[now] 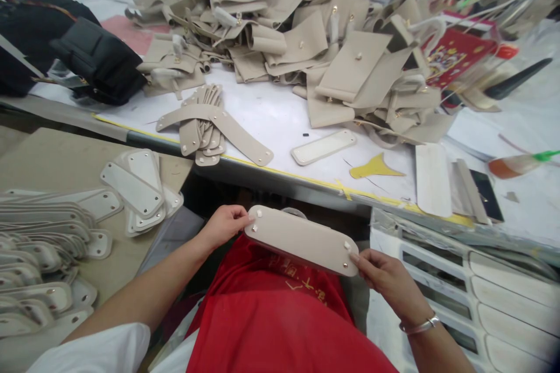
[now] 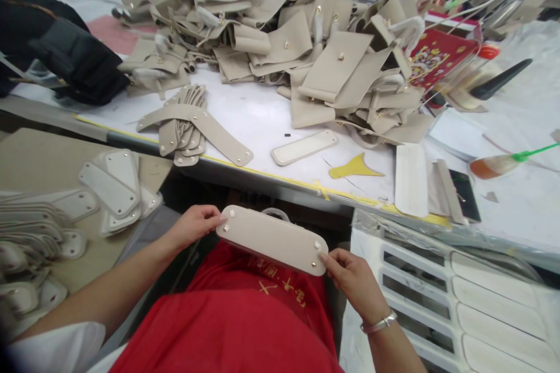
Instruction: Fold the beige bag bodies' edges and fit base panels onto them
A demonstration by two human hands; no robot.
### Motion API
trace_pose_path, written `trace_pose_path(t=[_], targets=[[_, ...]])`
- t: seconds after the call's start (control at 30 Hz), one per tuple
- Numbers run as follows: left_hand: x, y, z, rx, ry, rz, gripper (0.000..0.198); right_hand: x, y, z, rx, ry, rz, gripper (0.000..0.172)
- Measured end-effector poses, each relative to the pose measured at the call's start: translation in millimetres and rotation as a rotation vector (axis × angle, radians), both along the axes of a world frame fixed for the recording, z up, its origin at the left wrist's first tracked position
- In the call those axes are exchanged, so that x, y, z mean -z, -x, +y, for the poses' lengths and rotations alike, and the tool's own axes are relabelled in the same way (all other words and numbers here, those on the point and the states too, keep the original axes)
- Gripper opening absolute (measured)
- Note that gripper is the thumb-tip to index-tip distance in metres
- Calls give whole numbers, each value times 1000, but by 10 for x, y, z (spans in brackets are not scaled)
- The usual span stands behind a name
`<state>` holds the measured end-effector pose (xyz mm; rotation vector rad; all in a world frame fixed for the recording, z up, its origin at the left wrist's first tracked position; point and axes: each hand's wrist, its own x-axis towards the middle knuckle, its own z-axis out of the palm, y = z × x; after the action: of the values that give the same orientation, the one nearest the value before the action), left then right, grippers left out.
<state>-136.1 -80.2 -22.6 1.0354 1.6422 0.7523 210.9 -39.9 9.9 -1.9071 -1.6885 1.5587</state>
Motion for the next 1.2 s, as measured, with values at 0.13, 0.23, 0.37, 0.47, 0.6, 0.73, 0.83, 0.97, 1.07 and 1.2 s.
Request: trace_pose_path(t=[0.13,0.23,0.37,0.47,0.6,0.73,0.83,0.97,1.07,1.2], targets=[[-8,13,1,22,-16,49,35,8,-3,7,-11,13,-13,43],[11,17,-5,43,-50,112,34,-17,18,-5,7,22,6,42],[30,13,18,82,-77,213,33,-35,37,-12,32,21,34,41],[1,4,58,125,-56,287,33,-20,26,2,18,6,22,41],[-134,9,77,318,-31,537,34,-11,-1,-6,7,-31,-14,38],[-250,-51,123,484,-154,915,31,47,-59,-23,-16,-120,-35,35],[-279,-381,209,557,-495,963,43,131,-120,-25,-13,-168,-35,31],[-236,-1164,329,827,-729,736,72,198,-163,-39,-10,-220,-43,30],[-133,-1609,424,944,-661,685,79,223,-188,-41,-30,-249,-58,29],[-76,-1789,493,983,-609,658,72,237,-228,-37,-43,-273,-61,28]])
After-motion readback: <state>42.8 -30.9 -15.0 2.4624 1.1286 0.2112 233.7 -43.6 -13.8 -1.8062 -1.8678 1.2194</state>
